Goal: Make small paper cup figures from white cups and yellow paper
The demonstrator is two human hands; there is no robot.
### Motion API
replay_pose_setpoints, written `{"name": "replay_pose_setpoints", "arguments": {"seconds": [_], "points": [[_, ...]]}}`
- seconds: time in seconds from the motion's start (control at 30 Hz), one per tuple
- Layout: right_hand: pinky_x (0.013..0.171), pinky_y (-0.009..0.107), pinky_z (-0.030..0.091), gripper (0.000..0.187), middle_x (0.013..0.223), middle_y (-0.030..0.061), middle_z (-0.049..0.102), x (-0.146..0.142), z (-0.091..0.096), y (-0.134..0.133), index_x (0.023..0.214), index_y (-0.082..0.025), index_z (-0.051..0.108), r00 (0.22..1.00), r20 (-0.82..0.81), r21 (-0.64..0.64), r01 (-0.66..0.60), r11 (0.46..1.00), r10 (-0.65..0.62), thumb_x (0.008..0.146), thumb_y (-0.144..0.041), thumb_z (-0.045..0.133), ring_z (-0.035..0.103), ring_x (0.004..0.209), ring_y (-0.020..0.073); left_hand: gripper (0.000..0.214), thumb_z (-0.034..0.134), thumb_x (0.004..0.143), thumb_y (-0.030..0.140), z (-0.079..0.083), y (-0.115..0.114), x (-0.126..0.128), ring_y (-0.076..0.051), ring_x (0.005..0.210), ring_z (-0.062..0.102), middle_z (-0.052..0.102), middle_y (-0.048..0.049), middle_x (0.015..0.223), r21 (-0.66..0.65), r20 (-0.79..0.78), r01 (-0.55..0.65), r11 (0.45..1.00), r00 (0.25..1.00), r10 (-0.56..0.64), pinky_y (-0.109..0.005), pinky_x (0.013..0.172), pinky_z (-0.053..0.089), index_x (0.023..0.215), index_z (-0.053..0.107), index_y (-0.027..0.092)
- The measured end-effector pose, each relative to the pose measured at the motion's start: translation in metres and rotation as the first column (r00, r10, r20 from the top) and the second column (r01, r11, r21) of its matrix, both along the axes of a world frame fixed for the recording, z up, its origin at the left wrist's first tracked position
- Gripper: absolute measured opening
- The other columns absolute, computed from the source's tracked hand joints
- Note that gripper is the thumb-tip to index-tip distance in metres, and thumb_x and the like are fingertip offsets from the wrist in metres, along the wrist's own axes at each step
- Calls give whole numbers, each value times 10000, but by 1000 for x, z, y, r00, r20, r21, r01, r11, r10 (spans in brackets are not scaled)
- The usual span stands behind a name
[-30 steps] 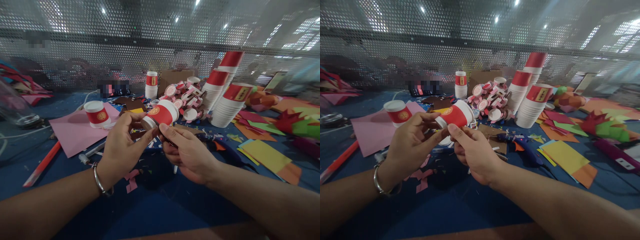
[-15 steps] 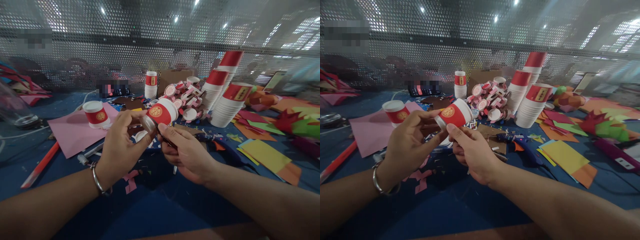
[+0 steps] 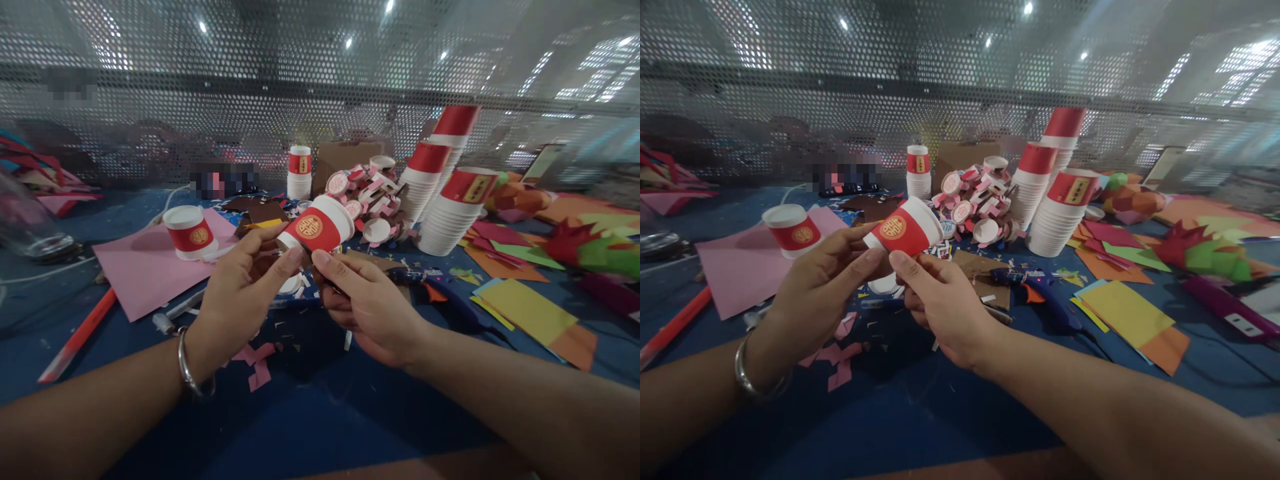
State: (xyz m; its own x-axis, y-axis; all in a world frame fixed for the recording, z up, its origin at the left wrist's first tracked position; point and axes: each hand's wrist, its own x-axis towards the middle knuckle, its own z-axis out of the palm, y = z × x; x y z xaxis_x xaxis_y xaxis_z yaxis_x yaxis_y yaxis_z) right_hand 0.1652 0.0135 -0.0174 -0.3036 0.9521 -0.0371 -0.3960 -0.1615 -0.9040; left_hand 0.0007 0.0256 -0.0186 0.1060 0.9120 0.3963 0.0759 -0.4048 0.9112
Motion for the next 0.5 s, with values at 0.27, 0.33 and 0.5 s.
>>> {"name": "replay_pose_setpoints", "arguments": {"seconds": [0.27, 0.33, 0.5], "points": [[401, 178, 135, 450, 660, -77, 377, -1, -5, -1, 725, -176, 586, 1000, 22, -6, -1, 1000, 1, 725, -520, 877, 226, 501, 41, 474, 786, 857, 402, -4, 1, -4, -253, 917, 737, 767, -92, 1055, 94, -112, -58, 994, 991, 68, -434, 809, 637, 1287, 683, 233], [403, 183, 134, 435, 668, -77, 377, -1, -5, -2, 739, -180, 584, 1000, 22, -3, 4, 1000, -4, 754, -519, 857, 222, 504, 43, 461, 781, 861, 387, -4, 0, -3, -249, 909, 732, 766, -88, 1054, 125, -126, -83, 989, 987, 99, -438, 817, 630, 1283, 678, 234], [408, 186, 125, 427, 664, -80, 355, -1, -5, -4, 733, -183, 564, 1000, 27, 4, -6, 1000, 6, 804, -517, 819, 206, 505, 45, 436, 764, 873, 373, -4, -3, -3, -235, 881, 714, 740, -89, 1099, 207, -178, -124, 971, 971, 162, -438, 797, 627, 1280, 678, 243]]}}
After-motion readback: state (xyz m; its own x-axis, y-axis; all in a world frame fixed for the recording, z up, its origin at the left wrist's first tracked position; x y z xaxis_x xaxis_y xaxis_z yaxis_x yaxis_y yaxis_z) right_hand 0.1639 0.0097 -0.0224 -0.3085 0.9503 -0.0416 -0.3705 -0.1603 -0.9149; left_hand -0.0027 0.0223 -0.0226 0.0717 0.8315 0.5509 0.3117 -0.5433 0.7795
